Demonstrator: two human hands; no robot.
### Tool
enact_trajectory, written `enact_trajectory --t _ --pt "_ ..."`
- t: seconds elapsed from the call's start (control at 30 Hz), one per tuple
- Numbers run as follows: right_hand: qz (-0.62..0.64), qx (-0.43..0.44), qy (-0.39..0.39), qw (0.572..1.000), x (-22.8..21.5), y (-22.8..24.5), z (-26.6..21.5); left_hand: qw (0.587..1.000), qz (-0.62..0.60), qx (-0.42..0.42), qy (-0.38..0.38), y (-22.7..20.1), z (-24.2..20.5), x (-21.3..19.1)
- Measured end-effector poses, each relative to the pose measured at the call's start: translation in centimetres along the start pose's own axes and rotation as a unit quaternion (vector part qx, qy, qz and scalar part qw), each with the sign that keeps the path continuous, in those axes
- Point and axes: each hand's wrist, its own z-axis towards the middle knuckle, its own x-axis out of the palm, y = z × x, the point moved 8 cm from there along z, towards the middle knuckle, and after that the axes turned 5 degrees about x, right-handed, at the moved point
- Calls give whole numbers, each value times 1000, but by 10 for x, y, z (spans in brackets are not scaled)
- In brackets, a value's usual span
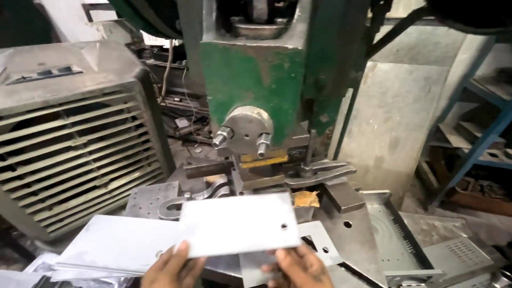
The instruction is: Operating a stamping press machine to process and shape metal plates.
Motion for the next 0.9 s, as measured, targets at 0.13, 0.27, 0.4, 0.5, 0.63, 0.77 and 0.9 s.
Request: enact_trajectory --t 0.13,0.27,0.4,0.5,0.63,0.77,0.9 --pt "73 16 -105 992 -3 17 24 1000 -29 -6 0 -76 -40 105" --pt "110 -4 -87 990 8 38 60 998 -41 27 50 -99 -38 138" --pt "44 29 -132 990 19 50 80 995 -40 70 66 -112 -25 141" --pt "4 33 -159 987 18 51 82 987 10 129 96 -115 -17 141" --pt "-4 20 -174 985 11 56 73 968 139 174 114 -111 -25 149" --pt "-28 16 -182 983 11 60 69 966 169 164 107 -111 -30 152" --pt "-31 9 -186 982 12 59 67 960 214 159 89 -116 -32 148"
